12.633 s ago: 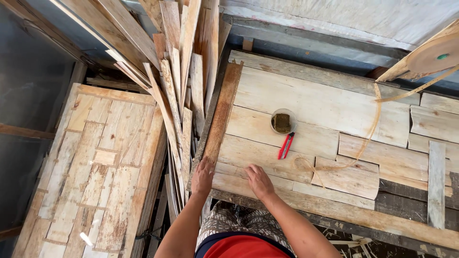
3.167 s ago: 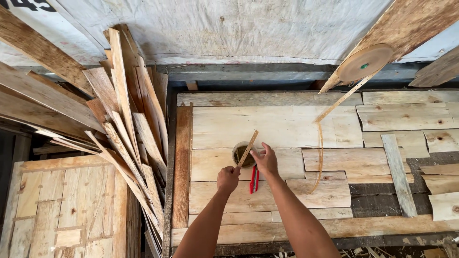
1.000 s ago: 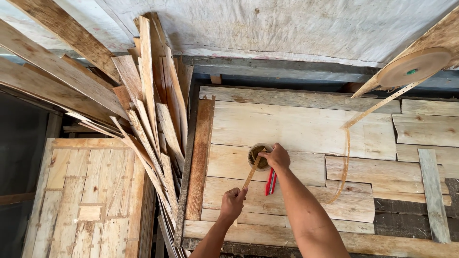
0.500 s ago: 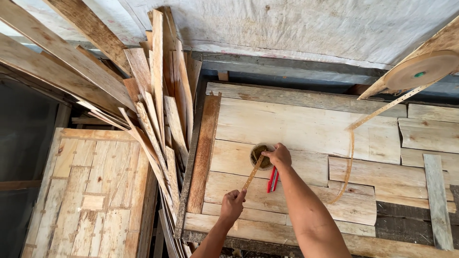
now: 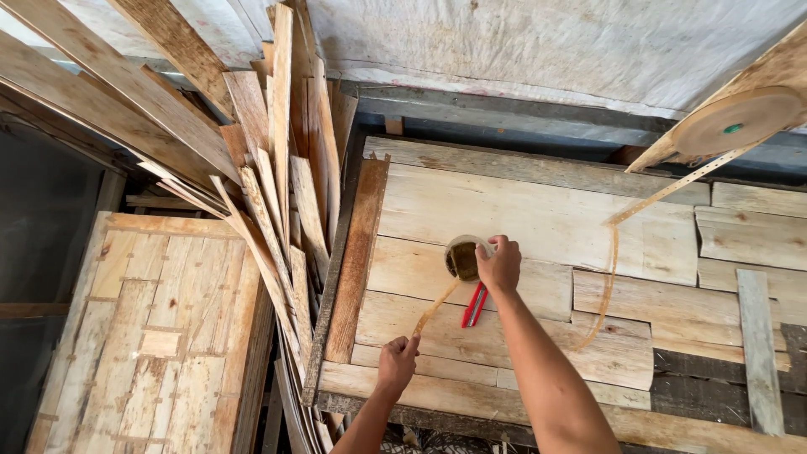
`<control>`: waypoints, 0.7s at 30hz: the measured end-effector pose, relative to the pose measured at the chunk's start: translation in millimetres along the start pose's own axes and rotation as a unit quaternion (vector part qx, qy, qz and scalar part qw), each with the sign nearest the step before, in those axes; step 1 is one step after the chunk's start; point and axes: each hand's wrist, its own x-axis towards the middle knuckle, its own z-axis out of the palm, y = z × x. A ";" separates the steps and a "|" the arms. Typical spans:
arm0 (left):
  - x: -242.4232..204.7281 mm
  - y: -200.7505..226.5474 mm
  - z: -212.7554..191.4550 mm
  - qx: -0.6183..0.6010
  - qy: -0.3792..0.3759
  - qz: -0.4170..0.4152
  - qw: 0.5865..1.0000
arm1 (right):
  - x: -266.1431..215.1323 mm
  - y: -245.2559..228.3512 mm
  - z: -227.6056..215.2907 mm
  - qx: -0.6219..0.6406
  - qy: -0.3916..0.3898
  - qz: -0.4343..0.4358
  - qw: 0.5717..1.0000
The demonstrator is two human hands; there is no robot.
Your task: Applying thin wood edging/veneer strip to the edge of a wooden panel and securing it.
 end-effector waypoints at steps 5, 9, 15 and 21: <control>-11.2 14.3 -1.2 0.041 0.005 -0.028 0.999 | -28.4 -11.2 -30.2 0.129 -0.201 -0.013 0.971; -13.5 12.0 0.4 0.055 0.018 -0.014 0.998 | -46.9 -22.8 -38.9 0.104 -0.232 -0.041 0.966; -15.8 -1.9 3.5 0.138 0.054 0.043 0.988 | -49.4 -13.4 -27.5 0.131 -0.196 -0.060 0.970; -28.6 -20.4 -1.6 0.093 0.044 0.105 0.989 | -57.1 -10.4 -23.8 0.135 -0.165 -0.091 0.973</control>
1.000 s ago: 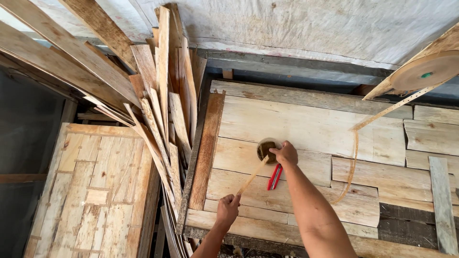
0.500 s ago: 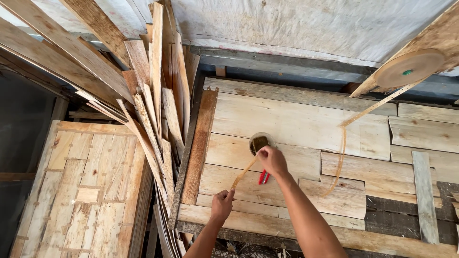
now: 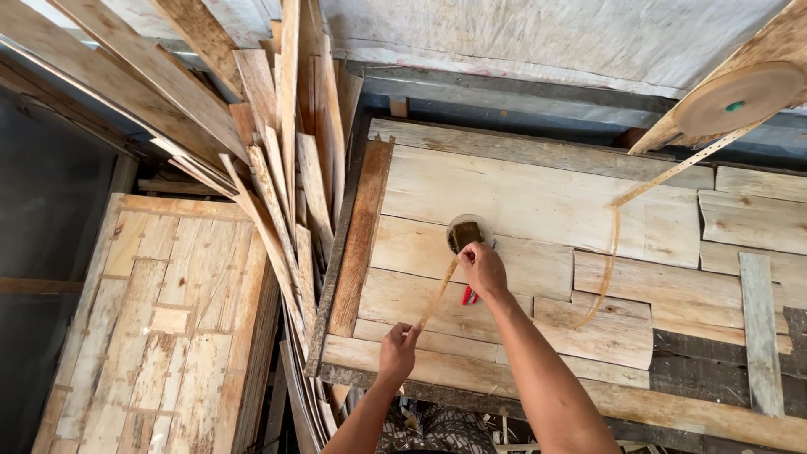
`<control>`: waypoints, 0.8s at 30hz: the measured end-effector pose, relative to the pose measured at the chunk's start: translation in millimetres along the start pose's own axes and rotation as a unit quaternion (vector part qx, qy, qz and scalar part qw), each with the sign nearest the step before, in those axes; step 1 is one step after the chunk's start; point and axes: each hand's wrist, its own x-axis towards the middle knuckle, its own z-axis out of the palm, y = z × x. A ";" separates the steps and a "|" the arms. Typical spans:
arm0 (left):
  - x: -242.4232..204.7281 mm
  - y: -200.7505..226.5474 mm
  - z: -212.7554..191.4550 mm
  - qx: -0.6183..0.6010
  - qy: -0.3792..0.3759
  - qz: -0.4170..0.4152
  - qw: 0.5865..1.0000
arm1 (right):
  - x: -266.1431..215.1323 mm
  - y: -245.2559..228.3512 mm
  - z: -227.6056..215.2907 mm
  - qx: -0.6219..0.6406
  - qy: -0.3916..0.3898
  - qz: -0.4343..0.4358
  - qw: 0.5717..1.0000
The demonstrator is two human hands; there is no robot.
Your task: Applying thin wood edging/veneer strip to the edge of a wooden panel and securing it.
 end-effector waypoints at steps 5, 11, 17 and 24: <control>-20.1 8.7 -26.8 -0.063 -0.052 -0.018 0.997 | -5.9 -19.3 13.7 -0.013 0.014 -0.027 0.999; -16.0 -23.1 -77.4 -0.084 -0.138 -0.021 0.987 | -19.0 -60.2 53.9 -0.035 -0.010 -0.038 0.999; -7.4 -50.8 -134.1 0.031 -0.164 -0.062 0.984 | -37.8 -91.6 114.5 -0.049 -0.054 -0.029 0.997; 6.5 -93.2 -170.9 0.000 -0.198 -0.088 0.976 | -48.4 -118.5 162.8 -0.077 -0.100 0.007 0.992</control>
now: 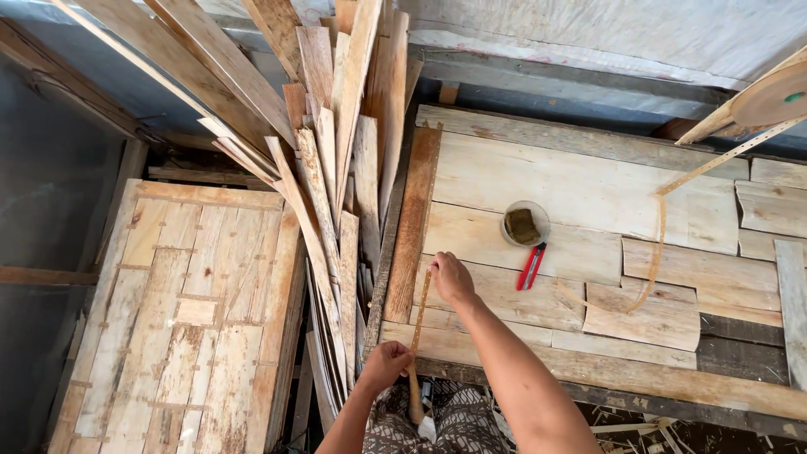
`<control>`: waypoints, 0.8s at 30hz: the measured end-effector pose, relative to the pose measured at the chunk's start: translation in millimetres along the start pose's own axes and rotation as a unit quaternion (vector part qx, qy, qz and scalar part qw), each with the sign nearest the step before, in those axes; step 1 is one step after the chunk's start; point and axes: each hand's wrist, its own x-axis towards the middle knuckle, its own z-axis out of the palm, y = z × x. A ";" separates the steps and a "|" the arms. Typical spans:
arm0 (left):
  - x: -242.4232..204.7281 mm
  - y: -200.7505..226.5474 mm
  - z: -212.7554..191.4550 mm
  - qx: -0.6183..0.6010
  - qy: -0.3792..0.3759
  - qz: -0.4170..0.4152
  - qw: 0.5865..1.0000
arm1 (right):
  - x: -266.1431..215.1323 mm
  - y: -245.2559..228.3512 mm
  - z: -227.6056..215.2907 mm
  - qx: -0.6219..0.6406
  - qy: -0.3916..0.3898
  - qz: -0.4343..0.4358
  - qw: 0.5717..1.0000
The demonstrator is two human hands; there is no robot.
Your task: Applying thin wood edging/veneer strip to the edge of a wooden panel and securing it.
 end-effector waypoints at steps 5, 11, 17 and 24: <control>-6.5 3.4 -10.1 0.098 0.039 -0.015 0.994 | 2.5 1.1 24.5 -0.024 0.010 -0.027 0.999; 3.3 -5.8 -13.4 0.184 0.069 -0.003 0.980 | 5.8 -6.8 31.6 -0.049 0.008 -0.039 0.998; 10.0 -10.7 -13.3 0.197 0.062 -0.022 0.978 | 8.1 -20.1 33.0 -0.082 -0.030 -0.031 0.996; 2.8 1.7 -15.2 0.196 0.048 -0.053 0.978 | 11.0 -22.1 36.0 -0.094 -0.045 -0.016 0.994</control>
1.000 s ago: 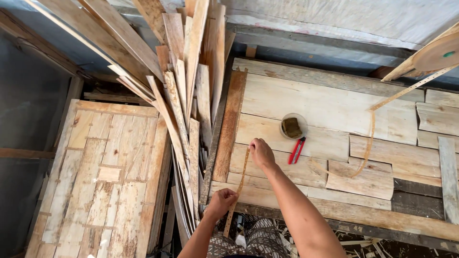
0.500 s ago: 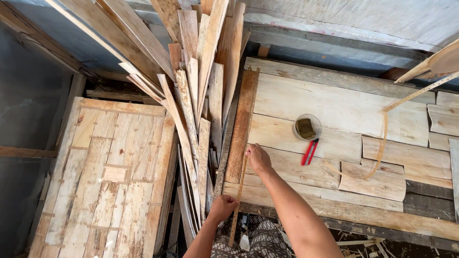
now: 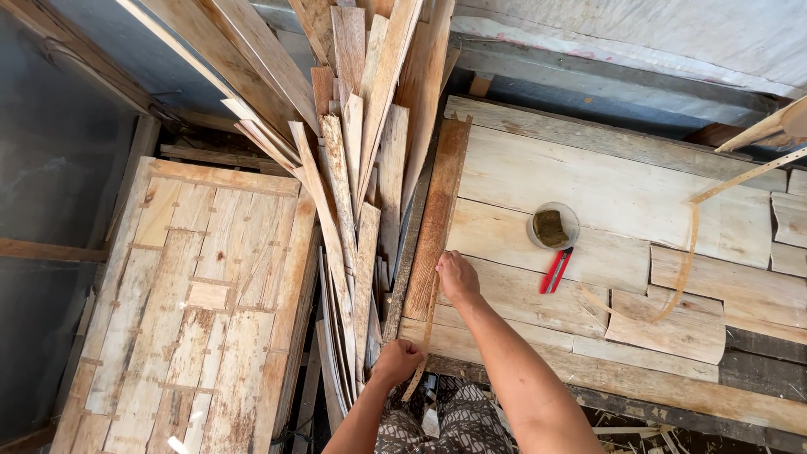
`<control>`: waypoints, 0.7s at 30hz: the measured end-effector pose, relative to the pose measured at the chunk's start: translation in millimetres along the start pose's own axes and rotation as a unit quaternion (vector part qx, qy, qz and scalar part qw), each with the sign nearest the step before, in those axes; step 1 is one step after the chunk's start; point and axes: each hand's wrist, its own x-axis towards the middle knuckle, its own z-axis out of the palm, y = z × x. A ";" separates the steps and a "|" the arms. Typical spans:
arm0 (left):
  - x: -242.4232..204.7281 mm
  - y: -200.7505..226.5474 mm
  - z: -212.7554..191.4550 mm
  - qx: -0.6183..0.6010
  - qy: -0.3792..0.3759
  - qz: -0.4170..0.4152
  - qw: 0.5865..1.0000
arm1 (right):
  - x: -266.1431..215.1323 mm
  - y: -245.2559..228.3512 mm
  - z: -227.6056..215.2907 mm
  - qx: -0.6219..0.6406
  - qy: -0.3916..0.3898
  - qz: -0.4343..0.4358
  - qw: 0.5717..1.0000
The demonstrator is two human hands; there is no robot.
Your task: Applying thin wood edging/veneer strip to the edge of a wooden panel and securing it.
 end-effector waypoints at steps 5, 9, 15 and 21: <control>3.1 -0.8 2.7 0.008 0.011 -0.008 1.000 | -2.4 2.1 0.6 0.011 0.035 -0.016 0.999; 7.9 -6.6 6.5 -0.007 0.020 -0.008 1.000 | -3.6 1.6 0.3 0.024 0.052 -0.008 0.998; -40.1 49.8 -35.7 0.119 -0.015 -0.060 0.991 | -12.3 -3.7 -19.7 0.088 0.054 0.015 0.994; -24.9 63.6 -32.9 0.178 0.146 0.092 0.969 | -26.6 -2.2 -30.9 0.128 0.053 0.075 0.987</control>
